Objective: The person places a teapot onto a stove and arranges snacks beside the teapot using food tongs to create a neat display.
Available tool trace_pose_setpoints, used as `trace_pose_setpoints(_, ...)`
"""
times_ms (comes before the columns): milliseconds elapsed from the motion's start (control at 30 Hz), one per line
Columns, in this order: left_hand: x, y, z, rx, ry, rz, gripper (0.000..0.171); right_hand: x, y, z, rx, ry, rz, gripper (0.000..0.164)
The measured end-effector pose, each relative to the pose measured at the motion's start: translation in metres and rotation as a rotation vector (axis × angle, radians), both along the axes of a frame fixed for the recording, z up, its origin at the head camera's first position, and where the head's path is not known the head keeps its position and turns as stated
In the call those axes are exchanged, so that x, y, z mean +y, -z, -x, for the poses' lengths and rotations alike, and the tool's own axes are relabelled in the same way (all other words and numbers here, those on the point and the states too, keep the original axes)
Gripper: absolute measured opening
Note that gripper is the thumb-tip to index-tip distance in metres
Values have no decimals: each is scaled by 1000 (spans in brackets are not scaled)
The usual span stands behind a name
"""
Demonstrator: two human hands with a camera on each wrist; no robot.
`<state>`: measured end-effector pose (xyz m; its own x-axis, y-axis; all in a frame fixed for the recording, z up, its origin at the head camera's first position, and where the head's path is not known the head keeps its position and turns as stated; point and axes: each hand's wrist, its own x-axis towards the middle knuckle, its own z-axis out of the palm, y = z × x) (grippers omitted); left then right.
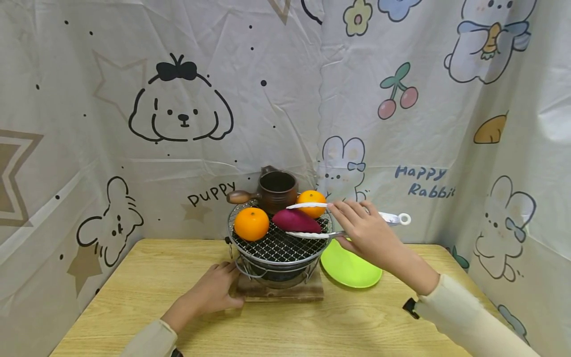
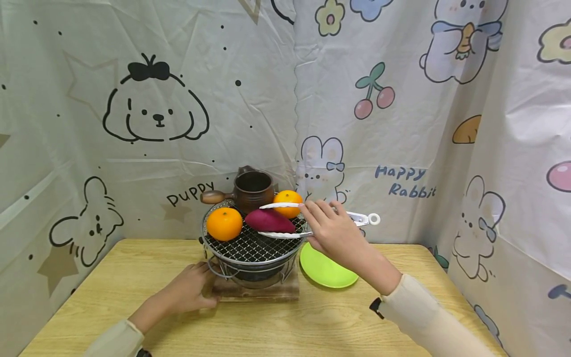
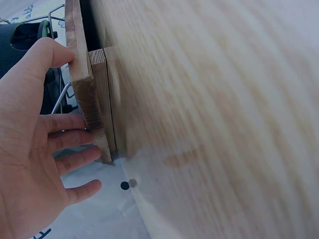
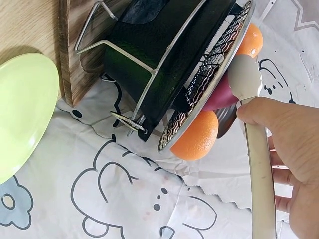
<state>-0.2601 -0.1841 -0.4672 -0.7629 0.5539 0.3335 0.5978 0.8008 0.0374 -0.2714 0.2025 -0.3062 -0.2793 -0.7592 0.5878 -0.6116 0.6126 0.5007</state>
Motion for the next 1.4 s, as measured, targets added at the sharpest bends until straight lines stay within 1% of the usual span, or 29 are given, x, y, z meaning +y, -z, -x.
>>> trace_pose_setpoints(467, 0, 1, 0, -3, -11, 7, 82, -4, 2, 4, -13, 28, -10, 71)
trace_pose_setpoints(933, -1, 2, 1, -6, -1, -14, 81, -8, 6, 6, 7, 35, -14, 74)
trace_pose_setpoints(1300, -1, 2, 0, -20, -6, -3, 82, -9, 9, 9, 16, 28, -6, 74)
trace_pose_setpoints(1400, 0, 2, 0, -33, -8, -6, 83, -9, 9, 9, 19, 30, -7, 74)
